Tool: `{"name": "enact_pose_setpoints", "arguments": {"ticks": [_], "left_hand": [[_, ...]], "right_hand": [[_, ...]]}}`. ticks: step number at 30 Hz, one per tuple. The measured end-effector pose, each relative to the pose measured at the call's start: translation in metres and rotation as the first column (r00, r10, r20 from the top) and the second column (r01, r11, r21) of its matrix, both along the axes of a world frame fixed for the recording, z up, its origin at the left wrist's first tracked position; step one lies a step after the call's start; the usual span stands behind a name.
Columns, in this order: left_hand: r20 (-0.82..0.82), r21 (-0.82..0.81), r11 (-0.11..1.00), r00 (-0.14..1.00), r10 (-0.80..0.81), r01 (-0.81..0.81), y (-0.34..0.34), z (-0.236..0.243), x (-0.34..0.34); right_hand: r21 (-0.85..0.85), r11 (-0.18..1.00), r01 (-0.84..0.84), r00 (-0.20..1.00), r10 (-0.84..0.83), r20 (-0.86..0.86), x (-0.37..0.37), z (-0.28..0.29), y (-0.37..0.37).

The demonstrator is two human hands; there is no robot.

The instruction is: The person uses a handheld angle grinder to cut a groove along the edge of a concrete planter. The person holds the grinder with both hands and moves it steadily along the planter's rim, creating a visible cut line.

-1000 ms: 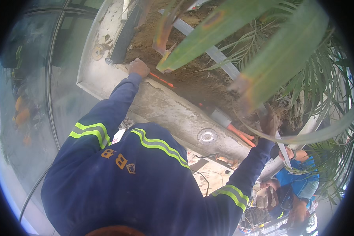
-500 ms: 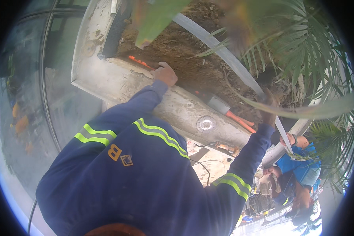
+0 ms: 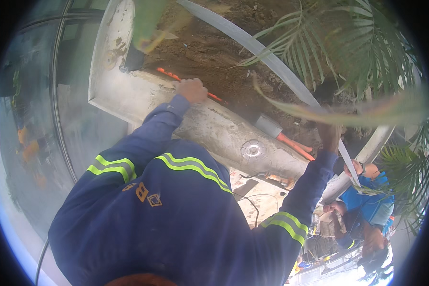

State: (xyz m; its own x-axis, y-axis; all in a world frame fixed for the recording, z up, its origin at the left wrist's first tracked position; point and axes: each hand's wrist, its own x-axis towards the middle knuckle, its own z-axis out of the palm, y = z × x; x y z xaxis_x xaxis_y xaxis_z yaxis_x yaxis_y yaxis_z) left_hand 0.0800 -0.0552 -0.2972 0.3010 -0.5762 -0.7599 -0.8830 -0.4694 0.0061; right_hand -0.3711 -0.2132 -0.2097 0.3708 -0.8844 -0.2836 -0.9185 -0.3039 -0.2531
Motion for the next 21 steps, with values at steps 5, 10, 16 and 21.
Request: {"name": "enact_pose_setpoints", "arguments": {"ticks": [5,10,16,21], "left_hand": [[-0.004,0.172,0.984,0.999,-0.048,0.048,0.0,-0.032,0.015],[-0.066,0.028,0.972,0.97,-0.232,0.235,0.005,-0.028,-0.074],[-0.533,0.115,0.99,0.835,0.135,-0.086,-0.025,-0.011,-0.185],[-0.66,-0.248,0.583,0.575,0.483,-0.774,-0.029,-0.05,-0.219]], "right_hand": [[0.021,0.999,0.048,0.986,-0.044,-0.158,0.019,0.01,-0.004],[0.068,0.993,0.097,0.983,-0.085,-0.161,0.028,0.018,-0.004],[0.011,0.994,0.106,0.992,-0.105,-0.063,0.025,0.021,0.003],[0.066,0.996,0.062,0.992,-0.054,-0.112,0.022,0.023,0.002]]}}
